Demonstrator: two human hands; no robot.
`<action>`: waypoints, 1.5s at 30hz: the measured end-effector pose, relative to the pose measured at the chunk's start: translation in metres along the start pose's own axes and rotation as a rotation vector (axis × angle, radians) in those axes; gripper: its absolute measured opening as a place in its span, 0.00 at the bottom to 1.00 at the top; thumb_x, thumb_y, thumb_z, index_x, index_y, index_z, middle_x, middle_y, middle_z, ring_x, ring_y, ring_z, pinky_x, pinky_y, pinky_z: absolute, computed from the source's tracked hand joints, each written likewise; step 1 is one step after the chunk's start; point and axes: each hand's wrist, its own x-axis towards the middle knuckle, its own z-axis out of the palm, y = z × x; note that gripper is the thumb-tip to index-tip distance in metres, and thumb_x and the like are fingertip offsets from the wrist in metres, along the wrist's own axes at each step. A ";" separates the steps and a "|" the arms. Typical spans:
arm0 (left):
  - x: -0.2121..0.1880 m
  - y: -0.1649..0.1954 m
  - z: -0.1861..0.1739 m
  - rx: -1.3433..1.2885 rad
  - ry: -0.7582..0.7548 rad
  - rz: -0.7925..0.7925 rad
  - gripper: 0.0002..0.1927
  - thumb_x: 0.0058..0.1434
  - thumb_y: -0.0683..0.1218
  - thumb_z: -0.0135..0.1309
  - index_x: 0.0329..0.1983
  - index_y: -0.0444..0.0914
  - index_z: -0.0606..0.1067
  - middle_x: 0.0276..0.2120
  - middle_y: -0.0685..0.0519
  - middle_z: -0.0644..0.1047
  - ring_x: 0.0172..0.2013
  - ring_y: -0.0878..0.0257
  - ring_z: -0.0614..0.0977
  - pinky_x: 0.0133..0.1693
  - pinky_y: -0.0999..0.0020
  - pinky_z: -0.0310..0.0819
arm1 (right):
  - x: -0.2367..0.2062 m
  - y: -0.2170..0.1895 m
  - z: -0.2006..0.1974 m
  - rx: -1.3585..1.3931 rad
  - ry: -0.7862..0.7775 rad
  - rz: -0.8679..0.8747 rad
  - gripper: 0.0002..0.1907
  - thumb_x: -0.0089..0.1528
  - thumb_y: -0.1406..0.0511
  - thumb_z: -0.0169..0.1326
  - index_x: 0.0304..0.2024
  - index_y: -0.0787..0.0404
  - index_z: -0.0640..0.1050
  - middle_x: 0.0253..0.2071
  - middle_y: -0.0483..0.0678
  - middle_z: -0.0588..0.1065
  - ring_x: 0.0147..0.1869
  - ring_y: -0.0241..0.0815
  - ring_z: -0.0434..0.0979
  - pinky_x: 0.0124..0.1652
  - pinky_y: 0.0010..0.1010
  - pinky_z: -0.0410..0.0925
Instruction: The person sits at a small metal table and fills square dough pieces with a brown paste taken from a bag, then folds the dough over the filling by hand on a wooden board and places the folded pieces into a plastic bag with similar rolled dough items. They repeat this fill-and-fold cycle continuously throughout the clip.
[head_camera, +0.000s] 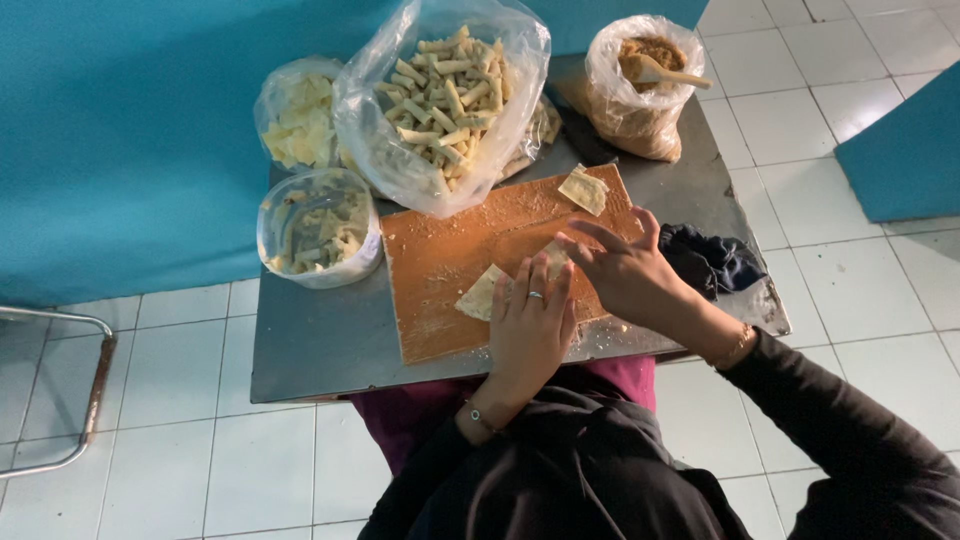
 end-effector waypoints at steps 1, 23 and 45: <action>-0.001 0.000 0.001 -0.004 0.009 0.006 0.25 0.67 0.52 0.52 0.66 0.41 0.72 0.65 0.43 0.70 0.65 0.48 0.71 0.65 0.43 0.61 | -0.001 -0.002 0.000 -0.095 -0.004 -0.030 0.25 0.60 0.67 0.50 0.61 0.54 0.72 0.58 0.39 0.77 0.75 0.33 0.63 0.66 0.64 0.43; -0.003 0.006 -0.023 -0.176 -0.055 0.110 0.20 0.67 0.52 0.51 0.56 0.36 0.73 0.56 0.42 0.73 0.66 0.45 0.70 0.67 0.33 0.50 | 0.217 -0.072 -0.032 0.481 -0.117 -0.276 0.16 0.62 0.65 0.50 0.53 0.55 0.70 0.46 0.40 0.78 0.63 0.44 0.71 0.52 0.54 0.57; -0.024 0.010 0.005 -0.337 0.054 0.255 0.14 0.62 0.45 0.61 0.48 0.34 0.78 0.56 0.43 0.73 0.64 0.45 0.72 0.68 0.42 0.62 | 0.277 -0.134 0.038 0.375 -0.537 -0.075 0.35 0.62 0.59 0.45 0.65 0.77 0.58 0.49 0.63 0.78 0.59 0.63 0.75 0.59 0.80 0.43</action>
